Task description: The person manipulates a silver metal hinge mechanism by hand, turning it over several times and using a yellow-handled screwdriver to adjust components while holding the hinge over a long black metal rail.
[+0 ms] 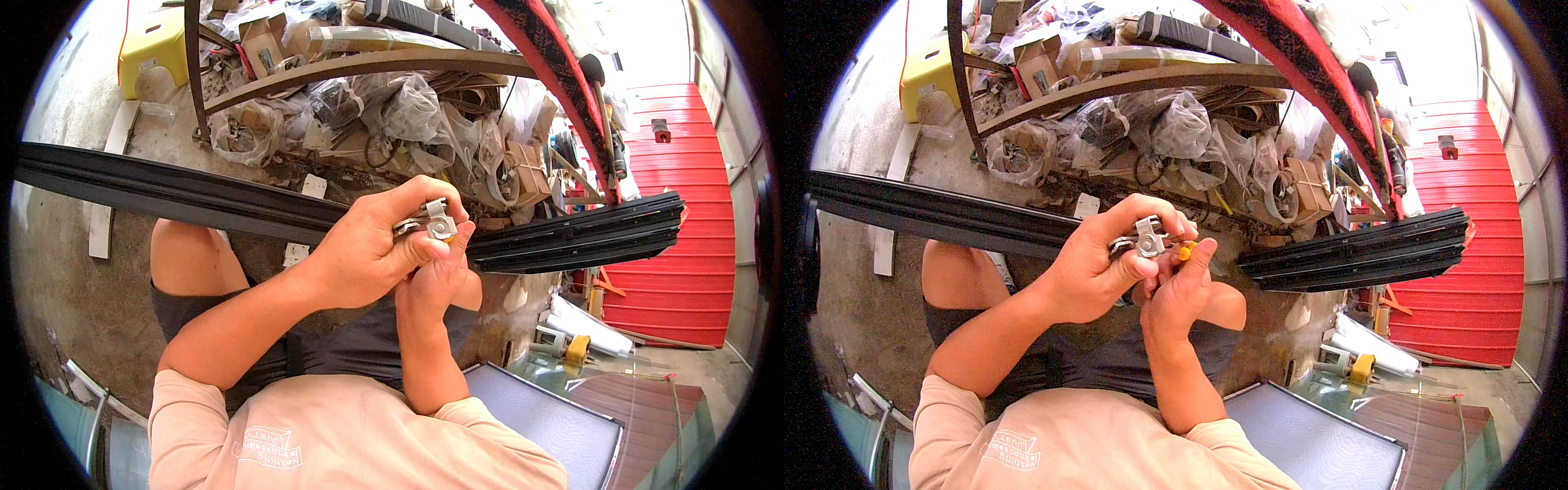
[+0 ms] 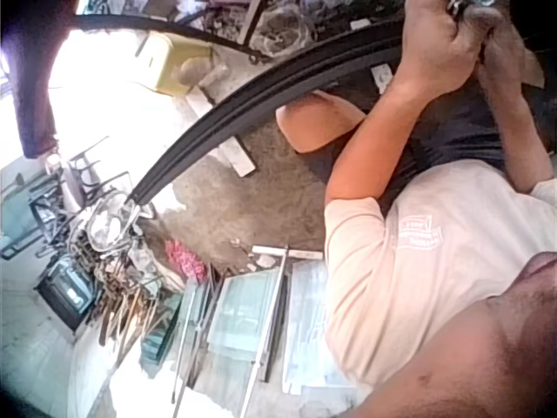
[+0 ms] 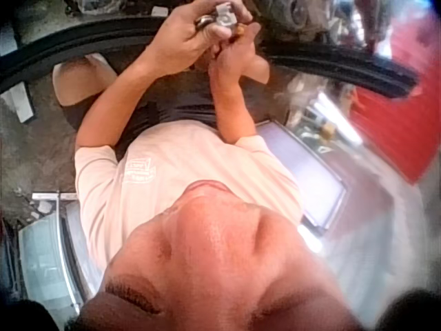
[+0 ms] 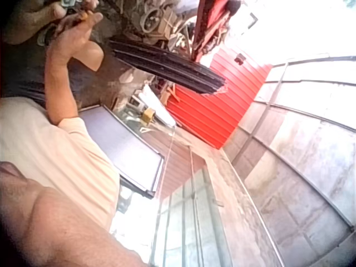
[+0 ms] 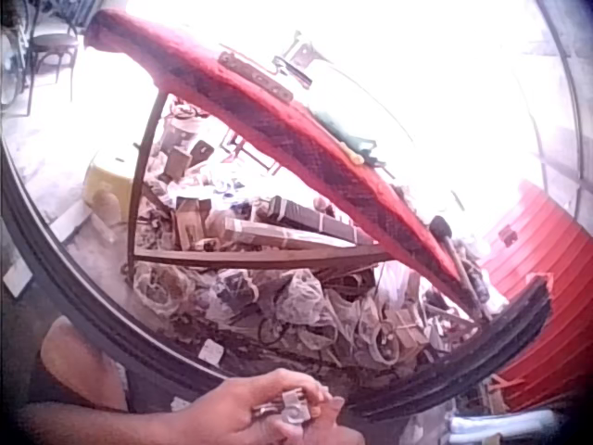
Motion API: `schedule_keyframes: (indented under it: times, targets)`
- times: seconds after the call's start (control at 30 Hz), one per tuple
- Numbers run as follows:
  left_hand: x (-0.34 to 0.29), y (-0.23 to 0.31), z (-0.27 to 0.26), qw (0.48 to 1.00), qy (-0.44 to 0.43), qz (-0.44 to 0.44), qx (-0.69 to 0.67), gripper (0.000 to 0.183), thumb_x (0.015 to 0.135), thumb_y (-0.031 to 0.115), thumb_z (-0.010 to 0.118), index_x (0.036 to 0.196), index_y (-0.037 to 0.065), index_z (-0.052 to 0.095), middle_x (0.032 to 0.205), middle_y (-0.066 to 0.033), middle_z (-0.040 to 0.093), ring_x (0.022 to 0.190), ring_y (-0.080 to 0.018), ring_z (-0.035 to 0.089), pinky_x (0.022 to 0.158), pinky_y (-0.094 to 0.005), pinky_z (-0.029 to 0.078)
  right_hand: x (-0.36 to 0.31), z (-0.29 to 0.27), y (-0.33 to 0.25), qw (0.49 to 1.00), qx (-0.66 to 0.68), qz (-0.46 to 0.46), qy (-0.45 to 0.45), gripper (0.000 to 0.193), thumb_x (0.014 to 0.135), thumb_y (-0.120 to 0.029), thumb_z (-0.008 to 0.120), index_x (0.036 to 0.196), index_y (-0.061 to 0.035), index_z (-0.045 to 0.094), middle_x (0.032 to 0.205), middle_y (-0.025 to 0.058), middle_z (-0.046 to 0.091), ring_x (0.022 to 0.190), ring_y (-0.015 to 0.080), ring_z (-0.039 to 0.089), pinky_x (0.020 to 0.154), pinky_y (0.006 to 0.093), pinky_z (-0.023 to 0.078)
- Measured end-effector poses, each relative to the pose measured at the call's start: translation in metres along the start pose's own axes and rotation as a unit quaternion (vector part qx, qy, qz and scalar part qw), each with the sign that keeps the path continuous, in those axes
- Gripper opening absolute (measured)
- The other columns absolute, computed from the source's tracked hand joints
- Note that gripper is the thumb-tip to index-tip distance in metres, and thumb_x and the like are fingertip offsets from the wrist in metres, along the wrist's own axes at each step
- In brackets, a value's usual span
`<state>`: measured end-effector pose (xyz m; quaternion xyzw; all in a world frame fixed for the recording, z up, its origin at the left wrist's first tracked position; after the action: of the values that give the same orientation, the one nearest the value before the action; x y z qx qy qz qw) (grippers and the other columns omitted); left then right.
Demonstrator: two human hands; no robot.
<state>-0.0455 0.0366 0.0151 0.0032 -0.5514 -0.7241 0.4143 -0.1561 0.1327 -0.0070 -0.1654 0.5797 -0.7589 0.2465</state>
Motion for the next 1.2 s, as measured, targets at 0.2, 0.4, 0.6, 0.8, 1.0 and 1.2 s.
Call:
schedule_keyframes:
  times: [0.2, 0.4, 0.6, 0.8, 1.0, 1.2]
  targets:
    - [0.000, -0.001, 0.000, 1.000, 0.007, 0.004, 0.006, 0.039, 0.097, 0.025, 0.074, 0.126, 0.003, 0.061, 0.121, -0.0116, 0.071, 0.120, -0.0241, 0.066, 0.110, -0.0411, 0.049, -0.001, 0.002, -0.001, 1.000, 0.003, 0.001, 0.023, 0.054, 0.112, -0.059, 0.045, 0.093, -0.0095, 0.057, 0.065, -0.0037, 0.046, 0.047, 0.0076, 0.039, 0.042, 0.0248, 0.031]
    - [0.000, 0.000, 0.001, 1.000, 0.010, 0.005, 0.015, 0.038, 0.097, 0.023, 0.073, 0.127, 0.004, 0.061, 0.122, -0.0114, 0.070, 0.120, -0.0239, 0.066, 0.110, -0.0411, 0.049, 0.003, -0.003, 0.004, 1.000, -0.002, -0.014, -0.005, 0.058, 0.112, -0.060, 0.044, 0.094, -0.0077, 0.058, 0.063, -0.0050, 0.042, 0.048, 0.0069, 0.038, 0.042, 0.0252, 0.030]
    - [0.000, -0.001, 0.001, 1.000, 0.012, 0.011, 0.006, 0.038, 0.098, 0.023, 0.072, 0.128, 0.004, 0.059, 0.123, -0.0110, 0.070, 0.120, -0.0230, 0.066, 0.110, -0.0407, 0.049, 0.001, 0.001, 0.003, 1.000, 0.002, -0.018, -0.008, 0.060, 0.112, -0.062, 0.043, 0.093, -0.0075, 0.058, 0.064, -0.0049, 0.041, 0.048, 0.0070, 0.038, 0.042, 0.0252, 0.029]
    - [0.000, 0.003, -0.001, 1.000, 0.020, 0.007, 0.022, 0.035, 0.101, 0.023, 0.071, 0.128, 0.005, 0.060, 0.117, -0.0106, 0.070, 0.112, -0.0222, 0.067, 0.102, -0.0380, 0.052, 0.009, -0.009, 0.009, 0.995, -0.064, 0.081, 0.009, 0.058, 0.113, -0.059, 0.043, 0.097, -0.0059, 0.061, 0.068, -0.0020, 0.049, 0.048, 0.0082, 0.042, 0.041, 0.0262, 0.031]
    - [0.002, 0.007, -0.003, 0.998, 0.027, -0.018, 0.062, 0.041, 0.096, 0.017, 0.076, 0.133, 0.006, 0.063, 0.115, -0.0141, 0.071, 0.106, -0.0304, 0.070, 0.096, -0.0387, 0.055, 0.020, -0.018, 0.015, 0.987, 0.013, 0.140, -0.072, 0.023, 0.113, -0.025, 0.055, 0.128, -0.0086, 0.058, 0.107, -0.0007, 0.061, 0.095, 0.0147, 0.063, 0.086, 0.0326, 0.056]
    - [0.002, 0.005, -0.005, 0.995, 0.015, 0.013, 0.096, 0.049, 0.099, 0.022, 0.078, 0.141, 0.005, 0.060, 0.131, -0.0107, 0.070, 0.120, -0.0211, 0.066, 0.104, -0.0363, 0.052, 0.023, -0.017, 0.016, 0.992, -0.021, 0.109, -0.058, 0.050, 0.114, -0.053, 0.046, 0.114, -0.0065, 0.064, 0.087, 0.0003, 0.063, 0.063, 0.0096, 0.056, 0.046, 0.0261, 0.039]
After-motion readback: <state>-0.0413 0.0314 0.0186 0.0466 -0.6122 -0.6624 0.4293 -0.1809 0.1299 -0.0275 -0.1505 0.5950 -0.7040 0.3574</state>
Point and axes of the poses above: each hand's wrist, its own x-axis towards the middle knuckle, its own z-axis out of the palm, y = z × x, the point moved 4 cm from there along x, towards the middle knuckle
